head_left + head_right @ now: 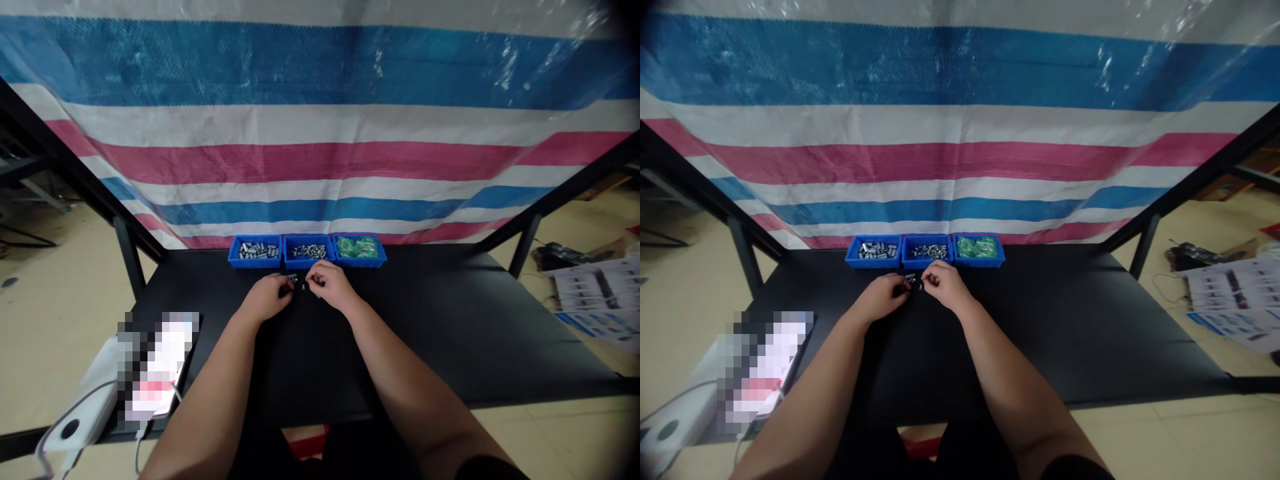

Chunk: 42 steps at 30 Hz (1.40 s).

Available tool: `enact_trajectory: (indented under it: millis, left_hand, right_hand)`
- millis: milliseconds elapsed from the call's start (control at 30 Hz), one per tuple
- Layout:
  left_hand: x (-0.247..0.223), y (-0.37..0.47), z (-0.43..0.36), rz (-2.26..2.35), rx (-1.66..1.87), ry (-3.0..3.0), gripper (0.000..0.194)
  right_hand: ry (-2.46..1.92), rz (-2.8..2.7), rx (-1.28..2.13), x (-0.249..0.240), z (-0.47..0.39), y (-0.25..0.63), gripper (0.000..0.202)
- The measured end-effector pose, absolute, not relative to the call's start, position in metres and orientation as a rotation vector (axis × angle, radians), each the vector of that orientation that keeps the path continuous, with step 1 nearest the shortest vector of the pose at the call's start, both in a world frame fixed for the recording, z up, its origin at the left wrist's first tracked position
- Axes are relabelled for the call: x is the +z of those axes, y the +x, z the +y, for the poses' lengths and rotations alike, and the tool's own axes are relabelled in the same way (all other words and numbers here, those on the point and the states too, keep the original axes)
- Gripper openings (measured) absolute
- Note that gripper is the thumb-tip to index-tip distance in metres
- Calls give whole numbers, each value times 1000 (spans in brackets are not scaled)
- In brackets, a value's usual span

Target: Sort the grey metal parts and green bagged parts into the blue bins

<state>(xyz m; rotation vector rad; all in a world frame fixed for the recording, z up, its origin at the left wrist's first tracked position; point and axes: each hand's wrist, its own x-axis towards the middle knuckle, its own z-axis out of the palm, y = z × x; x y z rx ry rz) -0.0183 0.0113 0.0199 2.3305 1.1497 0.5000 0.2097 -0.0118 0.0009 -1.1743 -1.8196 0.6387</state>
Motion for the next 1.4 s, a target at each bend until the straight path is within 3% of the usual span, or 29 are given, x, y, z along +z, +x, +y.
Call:
enact_trajectory:
  millis: [300, 533, 867, 1100, 1400]
  left_hand:
    - [19, -19, 12, 1144, 500, 2303, 16]
    - [24, -21, 10, 1154, 558, 2220, 17]
    - [24, -20, 13, 1311, 572, 2169, 13]
    - [24, -20, 13, 1292, 543, 2167, 15]
    - [25, -20, 12, 1278, 541, 2164, 13]
  right_hand:
    - [-1298, -2027, 356, 9, -17, 213, 14]
    - [-1332, -2148, 333, 4, -16, 206, 18]
    - [-1299, -1440, 171, 6, -4, 214, 14]
    - [-1429, -1587, 90, 6, -6, 225, 10]
    - [-1400, -2144, 339, 16, -25, 218, 14]
